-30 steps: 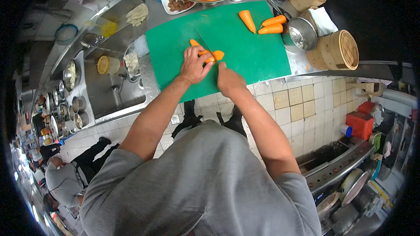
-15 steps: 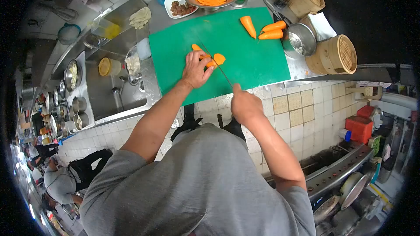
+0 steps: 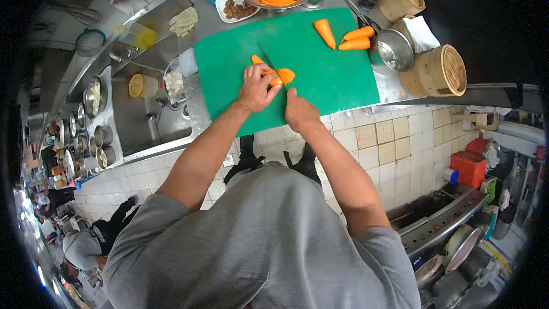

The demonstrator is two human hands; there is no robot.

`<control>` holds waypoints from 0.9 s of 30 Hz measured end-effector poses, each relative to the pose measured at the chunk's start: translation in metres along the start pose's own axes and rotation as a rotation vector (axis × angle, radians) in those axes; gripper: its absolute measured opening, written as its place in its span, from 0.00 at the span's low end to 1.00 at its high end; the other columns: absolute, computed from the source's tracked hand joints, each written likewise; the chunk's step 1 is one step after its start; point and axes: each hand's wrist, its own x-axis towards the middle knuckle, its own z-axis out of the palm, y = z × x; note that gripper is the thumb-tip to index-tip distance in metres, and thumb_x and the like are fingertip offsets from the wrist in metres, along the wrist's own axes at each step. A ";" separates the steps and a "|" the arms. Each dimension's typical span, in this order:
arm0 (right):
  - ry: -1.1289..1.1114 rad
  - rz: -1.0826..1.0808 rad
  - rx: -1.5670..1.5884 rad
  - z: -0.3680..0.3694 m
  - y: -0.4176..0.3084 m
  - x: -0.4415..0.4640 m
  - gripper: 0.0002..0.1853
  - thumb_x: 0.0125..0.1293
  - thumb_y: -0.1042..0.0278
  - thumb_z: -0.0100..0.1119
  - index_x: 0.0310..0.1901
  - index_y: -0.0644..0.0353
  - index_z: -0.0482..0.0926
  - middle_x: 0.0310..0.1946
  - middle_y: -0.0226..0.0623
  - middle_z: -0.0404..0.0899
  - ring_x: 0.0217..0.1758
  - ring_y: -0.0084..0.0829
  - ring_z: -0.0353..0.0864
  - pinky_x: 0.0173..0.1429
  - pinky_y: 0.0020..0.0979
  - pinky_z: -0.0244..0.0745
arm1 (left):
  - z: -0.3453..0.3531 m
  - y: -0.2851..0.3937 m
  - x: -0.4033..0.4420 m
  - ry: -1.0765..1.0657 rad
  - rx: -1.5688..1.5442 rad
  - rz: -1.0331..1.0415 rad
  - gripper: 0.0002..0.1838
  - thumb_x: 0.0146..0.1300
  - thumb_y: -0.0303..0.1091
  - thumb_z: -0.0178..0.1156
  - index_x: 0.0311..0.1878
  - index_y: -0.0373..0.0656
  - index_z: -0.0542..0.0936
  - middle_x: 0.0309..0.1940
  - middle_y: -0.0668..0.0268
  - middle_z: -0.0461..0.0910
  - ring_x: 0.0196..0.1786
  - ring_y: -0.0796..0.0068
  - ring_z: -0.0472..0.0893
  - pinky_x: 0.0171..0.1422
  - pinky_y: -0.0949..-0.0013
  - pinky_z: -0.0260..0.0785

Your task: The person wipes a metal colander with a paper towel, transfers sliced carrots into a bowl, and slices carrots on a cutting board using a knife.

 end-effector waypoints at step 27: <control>0.014 -0.015 0.028 -0.004 -0.005 -0.008 0.12 0.75 0.74 0.45 0.57 0.64 0.67 0.47 0.63 0.87 0.54 0.62 0.88 0.58 0.58 0.81 | 0.000 -0.004 -0.003 0.001 0.008 0.006 0.20 0.67 0.45 0.71 0.57 0.47 0.82 0.57 0.56 0.74 0.63 0.49 0.72 0.72 0.44 0.63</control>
